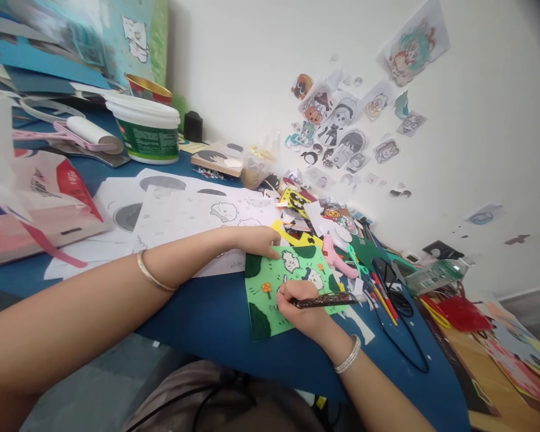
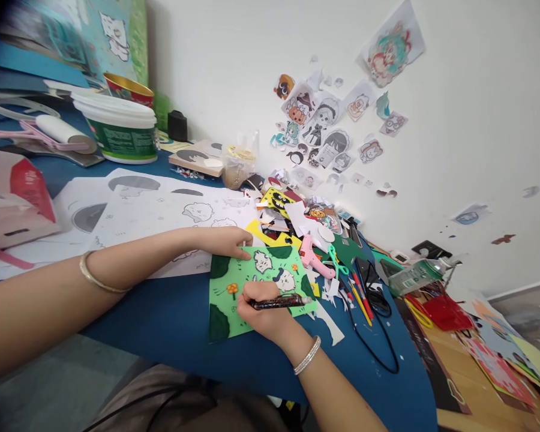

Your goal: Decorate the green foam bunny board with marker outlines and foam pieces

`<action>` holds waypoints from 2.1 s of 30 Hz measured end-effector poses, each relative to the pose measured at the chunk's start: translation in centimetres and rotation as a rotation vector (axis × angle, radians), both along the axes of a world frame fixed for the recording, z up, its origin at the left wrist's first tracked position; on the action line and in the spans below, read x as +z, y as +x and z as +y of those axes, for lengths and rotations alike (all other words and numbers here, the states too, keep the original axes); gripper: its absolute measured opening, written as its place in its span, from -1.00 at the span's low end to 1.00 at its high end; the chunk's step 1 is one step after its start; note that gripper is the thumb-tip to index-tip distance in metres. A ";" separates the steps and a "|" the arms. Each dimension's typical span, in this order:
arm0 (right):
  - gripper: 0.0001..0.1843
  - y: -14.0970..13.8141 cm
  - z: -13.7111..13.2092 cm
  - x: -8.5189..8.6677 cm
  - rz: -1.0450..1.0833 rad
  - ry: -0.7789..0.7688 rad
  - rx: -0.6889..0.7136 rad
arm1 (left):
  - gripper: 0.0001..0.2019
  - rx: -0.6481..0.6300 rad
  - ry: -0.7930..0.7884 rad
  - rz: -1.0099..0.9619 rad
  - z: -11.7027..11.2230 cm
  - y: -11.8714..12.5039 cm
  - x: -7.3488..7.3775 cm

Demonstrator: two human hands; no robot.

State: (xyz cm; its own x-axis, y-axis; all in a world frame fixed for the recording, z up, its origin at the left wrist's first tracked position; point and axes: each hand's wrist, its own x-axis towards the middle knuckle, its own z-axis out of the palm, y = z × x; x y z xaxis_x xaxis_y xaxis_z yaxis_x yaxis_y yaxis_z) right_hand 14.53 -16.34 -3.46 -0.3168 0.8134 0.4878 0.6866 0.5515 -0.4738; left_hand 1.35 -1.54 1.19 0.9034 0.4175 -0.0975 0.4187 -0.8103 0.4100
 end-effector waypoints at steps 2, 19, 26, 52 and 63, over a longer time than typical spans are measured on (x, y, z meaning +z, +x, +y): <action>-0.67 0.0 0.0 0.0 0.009 -0.013 -0.011 | -0.56 0.000 0.001 0.003 0.0 0.0 0.1; -0.67 -0.2 -0.3 0.2 -0.045 -0.045 -0.001 | -0.58 -0.008 0.006 0.017 -0.3 -0.2 0.6; -0.67 0.0 -0.2 0.0 0.036 -0.081 0.001 | -0.55 -0.007 0.007 -0.002 -0.1 -0.1 0.2; -0.69 -0.1 -0.3 0.5 0.000 -0.119 -0.044 | -0.55 -0.020 0.009 -0.007 0.4 0.1 -0.4; -0.69 -0.1 -0.3 0.5 0.032 -0.136 -0.029 | -0.53 -0.014 0.008 0.000 0.3 0.1 -0.2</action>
